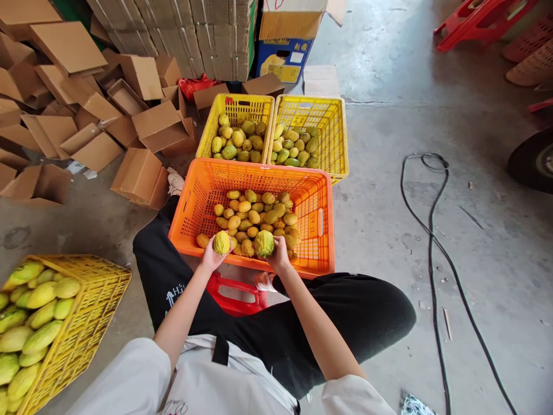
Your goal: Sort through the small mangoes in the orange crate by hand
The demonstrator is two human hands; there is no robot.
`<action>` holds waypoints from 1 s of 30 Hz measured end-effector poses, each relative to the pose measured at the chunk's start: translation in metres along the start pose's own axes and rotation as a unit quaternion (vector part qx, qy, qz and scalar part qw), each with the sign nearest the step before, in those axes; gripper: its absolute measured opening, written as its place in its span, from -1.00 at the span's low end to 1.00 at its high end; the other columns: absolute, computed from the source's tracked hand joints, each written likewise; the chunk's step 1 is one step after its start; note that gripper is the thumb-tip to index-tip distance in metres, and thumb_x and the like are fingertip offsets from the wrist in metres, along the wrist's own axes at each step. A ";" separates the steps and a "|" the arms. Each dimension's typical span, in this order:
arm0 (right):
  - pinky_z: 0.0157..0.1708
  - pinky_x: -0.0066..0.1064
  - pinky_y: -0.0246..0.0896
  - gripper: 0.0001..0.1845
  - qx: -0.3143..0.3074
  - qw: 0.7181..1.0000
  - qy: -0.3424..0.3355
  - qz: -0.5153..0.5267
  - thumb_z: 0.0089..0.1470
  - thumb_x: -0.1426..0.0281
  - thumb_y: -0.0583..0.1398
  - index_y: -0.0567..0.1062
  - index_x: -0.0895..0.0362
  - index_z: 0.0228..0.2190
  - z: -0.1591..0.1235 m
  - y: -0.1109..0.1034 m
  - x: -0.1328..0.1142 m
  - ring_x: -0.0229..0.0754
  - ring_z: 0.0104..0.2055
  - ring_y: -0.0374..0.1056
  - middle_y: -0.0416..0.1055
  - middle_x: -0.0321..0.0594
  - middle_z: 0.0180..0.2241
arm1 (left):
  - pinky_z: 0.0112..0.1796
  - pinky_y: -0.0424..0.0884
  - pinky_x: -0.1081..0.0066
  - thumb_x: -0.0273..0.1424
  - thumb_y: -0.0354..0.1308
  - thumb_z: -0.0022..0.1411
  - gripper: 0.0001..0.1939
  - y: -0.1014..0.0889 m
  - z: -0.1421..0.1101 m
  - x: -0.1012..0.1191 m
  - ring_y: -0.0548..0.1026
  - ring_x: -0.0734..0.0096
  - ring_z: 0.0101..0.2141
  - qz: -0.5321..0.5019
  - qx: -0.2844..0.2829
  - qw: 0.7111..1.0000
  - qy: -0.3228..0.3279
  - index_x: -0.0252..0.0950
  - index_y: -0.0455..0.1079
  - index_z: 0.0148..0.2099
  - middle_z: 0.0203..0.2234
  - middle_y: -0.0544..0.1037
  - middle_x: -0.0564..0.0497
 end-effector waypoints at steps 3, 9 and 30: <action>-0.32 -0.20 0.53 -0.68 0.024 0.999 0.009 0.037 0.03 0.04 0.21 0.49 0.02 -0.35 -0.005 0.003 -0.002 0.03 -0.18 0.55 0.57 -0.22 -0.38 | -0.25 0.50 0.32 -0.33 -0.05 0.42 -0.62 0.002 -0.001 0.000 0.60 0.29 -0.30 0.009 -0.002 1.000 0.007 -0.33 0.44 0.15 -0.27 0.63 -0.13; -0.30 -0.28 0.55 -0.71 0.058 0.997 0.012 0.041 0.01 0.08 0.30 0.50 -0.01 -0.30 -0.008 0.003 -0.003 -0.07 -0.15 0.53 0.59 -0.28 -0.29 | -0.11 0.53 0.28 -0.39 -0.01 0.39 -0.70 0.008 -0.004 0.001 0.62 0.24 -0.17 0.017 -0.013 1.000 0.022 -0.32 0.48 0.04 -0.20 0.64 -0.13; -0.42 -0.41 0.38 -0.51 -0.046 0.996 -0.015 -0.079 -0.25 0.15 0.50 0.51 0.06 -0.29 -0.014 0.017 0.001 -0.15 -0.35 0.46 0.54 -0.29 -0.39 | -0.27 0.47 0.38 -0.40 0.32 0.14 -0.85 0.000 -0.005 0.001 0.54 0.42 -0.36 0.020 -0.015 0.999 0.025 -0.28 0.41 -0.26 -0.34 0.56 0.02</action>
Point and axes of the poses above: each hand's wrist, its own z-axis towards the middle knuckle, its own y-axis out of the palm, x = y × z, the point moved 6 cm from there along z, towards the middle knuckle
